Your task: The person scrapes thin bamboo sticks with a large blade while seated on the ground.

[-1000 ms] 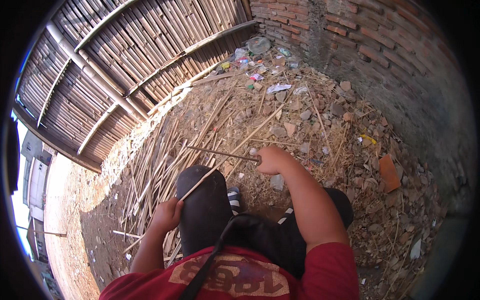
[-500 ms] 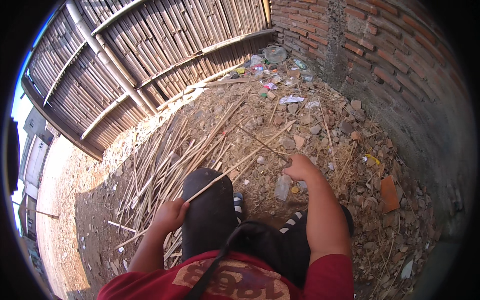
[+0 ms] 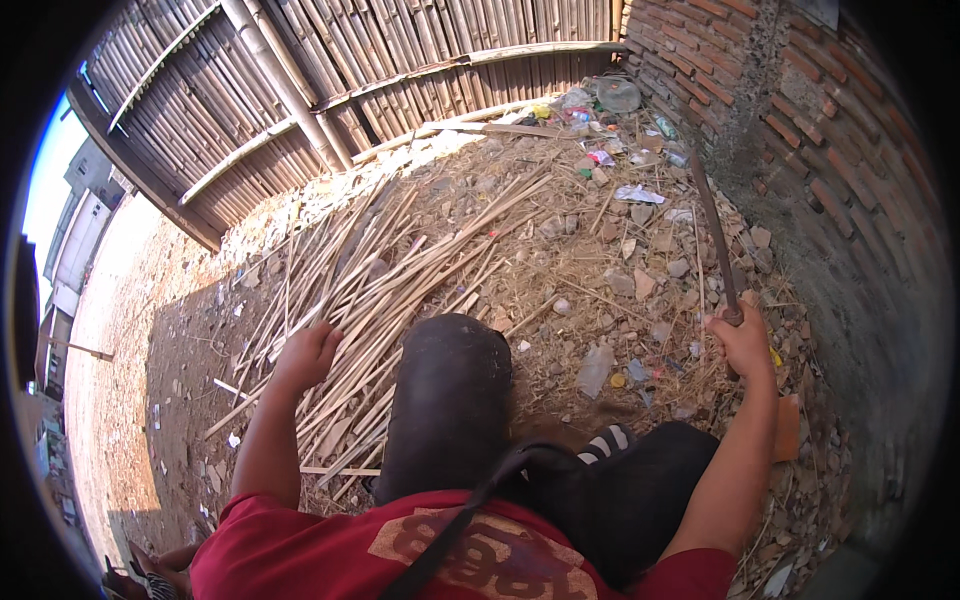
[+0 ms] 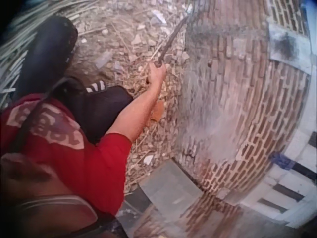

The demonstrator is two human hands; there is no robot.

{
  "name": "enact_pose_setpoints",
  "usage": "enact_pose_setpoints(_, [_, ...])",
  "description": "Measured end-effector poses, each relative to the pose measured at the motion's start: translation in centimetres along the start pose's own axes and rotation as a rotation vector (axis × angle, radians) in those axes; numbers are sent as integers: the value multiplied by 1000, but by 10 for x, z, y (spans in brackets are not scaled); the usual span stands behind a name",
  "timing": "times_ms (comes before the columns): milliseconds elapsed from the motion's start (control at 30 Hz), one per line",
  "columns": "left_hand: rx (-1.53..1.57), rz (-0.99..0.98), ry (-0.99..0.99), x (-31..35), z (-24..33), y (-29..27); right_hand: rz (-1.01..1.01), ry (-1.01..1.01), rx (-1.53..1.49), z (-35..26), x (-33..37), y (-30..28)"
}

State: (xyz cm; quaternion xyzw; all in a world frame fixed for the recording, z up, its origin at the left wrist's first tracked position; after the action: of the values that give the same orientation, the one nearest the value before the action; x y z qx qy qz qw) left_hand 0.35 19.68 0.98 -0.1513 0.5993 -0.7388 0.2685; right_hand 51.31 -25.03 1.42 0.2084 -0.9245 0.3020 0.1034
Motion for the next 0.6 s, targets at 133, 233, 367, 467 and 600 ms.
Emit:
enact_pose_setpoints(133, [-324, 130, -129, -30, -90, -13, 1, 68, 56, 39, -2, -29])
enact_pose_setpoints(233, [-330, 33, -286, -40, -133, 3, -9, 216, 115, 82, -2, -29])
enact_pose_setpoints(367, [-135, -190, -339, -32, -147, 69, -41, 411, 66, 143, 10, -16])
enact_pose_setpoints(467, [-11, -366, -338, -21, -153, 145, -33, 519, 76, 188, 9, -28])
enact_pose_setpoints(600, [107, -482, -370, 18, -166, 245, -39, 669, 83, 207, 9, -24])
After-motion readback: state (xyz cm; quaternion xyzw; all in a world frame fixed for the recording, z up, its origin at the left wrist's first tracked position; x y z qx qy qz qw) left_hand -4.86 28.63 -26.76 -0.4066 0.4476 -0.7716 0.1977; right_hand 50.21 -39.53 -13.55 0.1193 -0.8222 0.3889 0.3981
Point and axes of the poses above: each hand's wrist, its own x-axis away from the middle knuckle, its own y-axis out of the palm, z = x × y, the point moved 7 cm from there along -x, towards the middle knuckle, and after that the axes turned 11 degrees about y, right-handed, at the moved point
